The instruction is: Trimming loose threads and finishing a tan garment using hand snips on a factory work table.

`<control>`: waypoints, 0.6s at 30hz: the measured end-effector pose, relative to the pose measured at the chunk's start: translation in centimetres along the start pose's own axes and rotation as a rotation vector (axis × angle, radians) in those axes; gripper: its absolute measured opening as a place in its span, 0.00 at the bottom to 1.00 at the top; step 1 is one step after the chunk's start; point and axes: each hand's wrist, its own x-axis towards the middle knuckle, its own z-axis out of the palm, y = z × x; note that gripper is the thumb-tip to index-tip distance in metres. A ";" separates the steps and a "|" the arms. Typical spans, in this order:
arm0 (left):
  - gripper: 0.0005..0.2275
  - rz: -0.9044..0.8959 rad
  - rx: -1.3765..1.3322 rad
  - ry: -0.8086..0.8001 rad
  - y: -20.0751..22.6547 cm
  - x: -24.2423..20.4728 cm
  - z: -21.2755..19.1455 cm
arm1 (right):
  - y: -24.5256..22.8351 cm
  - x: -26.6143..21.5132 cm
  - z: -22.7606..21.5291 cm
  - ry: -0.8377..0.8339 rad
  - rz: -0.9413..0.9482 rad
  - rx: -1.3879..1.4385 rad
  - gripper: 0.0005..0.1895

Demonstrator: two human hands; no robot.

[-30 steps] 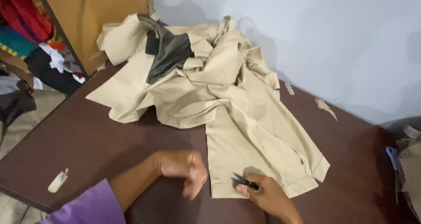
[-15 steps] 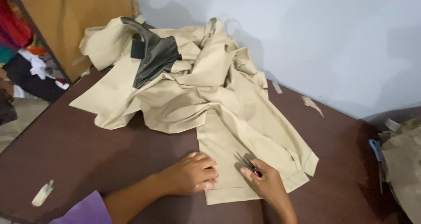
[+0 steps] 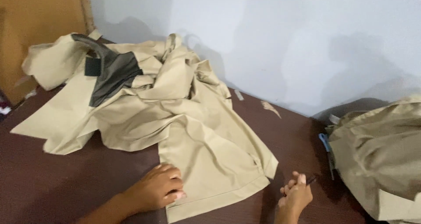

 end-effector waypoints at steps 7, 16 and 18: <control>0.08 -0.119 0.018 0.063 -0.1 -0.4 0.1 | 3.0 4.4 -1.2 0.054 0.100 0.153 0.10; 0.07 -0.218 0.038 0.091 -0.3 -0.1 0.2 | 3.6 4.8 -1.6 -0.201 -0.019 -0.501 0.22; 0.06 -0.204 0.033 0.109 -0.5 -0.2 0.3 | 1.8 2.3 -0.5 -0.247 -0.022 -0.620 0.24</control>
